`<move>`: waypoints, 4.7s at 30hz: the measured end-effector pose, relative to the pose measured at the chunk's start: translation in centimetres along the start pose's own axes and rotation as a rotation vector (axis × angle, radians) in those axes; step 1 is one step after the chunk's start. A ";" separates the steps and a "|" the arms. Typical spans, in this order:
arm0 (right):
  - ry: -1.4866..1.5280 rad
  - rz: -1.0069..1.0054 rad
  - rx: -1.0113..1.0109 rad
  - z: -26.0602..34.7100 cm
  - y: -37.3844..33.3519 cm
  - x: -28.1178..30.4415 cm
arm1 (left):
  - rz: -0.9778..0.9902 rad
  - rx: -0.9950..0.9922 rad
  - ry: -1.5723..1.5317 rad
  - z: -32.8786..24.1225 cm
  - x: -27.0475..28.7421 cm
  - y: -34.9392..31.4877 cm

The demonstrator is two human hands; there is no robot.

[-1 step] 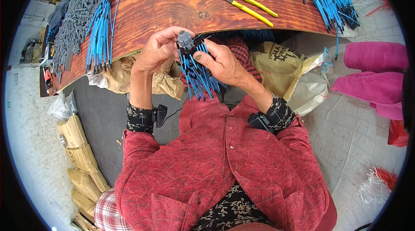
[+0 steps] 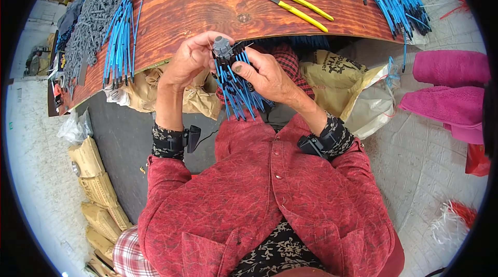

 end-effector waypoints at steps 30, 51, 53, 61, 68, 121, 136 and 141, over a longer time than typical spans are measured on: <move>0.053 -0.038 -0.035 -2.2 0.2 1.2 | -0.896 -0.169 0.987 -0.8 7.7 3.2; 0.037 -0.057 -0.061 -2.3 0.0 1.5 | -0.271 -0.032 -0.145 2.3 -0.6 -0.5; 0.047 -0.054 -0.087 -1.9 0.0 1.4 | -0.289 -0.048 -0.187 2.1 -0.8 -0.5; -0.021 -0.158 -0.035 -1.5 -0.4 1.1 | -0.345 -0.061 -0.330 2.6 -1.1 -0.6; -0.140 -0.379 0.035 -0.6 -0.6 1.9 | -0.488 -0.173 -0.294 2.2 -1.5 -0.6; 0.393 -0.235 -0.208 -5.8 0.2 -0.5 | -0.588 -0.152 -0.143 3.3 3.0 -0.6; 0.394 -0.229 -0.265 -5.9 -0.6 0.8 | -0.749 -0.265 1.168 -2.1 10.5 7.4; 0.446 -0.240 -0.241 -5.6 -0.8 0.8 | -0.665 0.023 0.223 1.8 9.5 4.4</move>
Point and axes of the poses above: each hand's wrist, its own y-axis towards the middle knuckle, its own x-axis out of the back of the hand, z = x × y, the point moved 9 cm from there along y, towards the middle knuckle, and after that the axes turned 7 degrees about x, right-handed, at the moved point
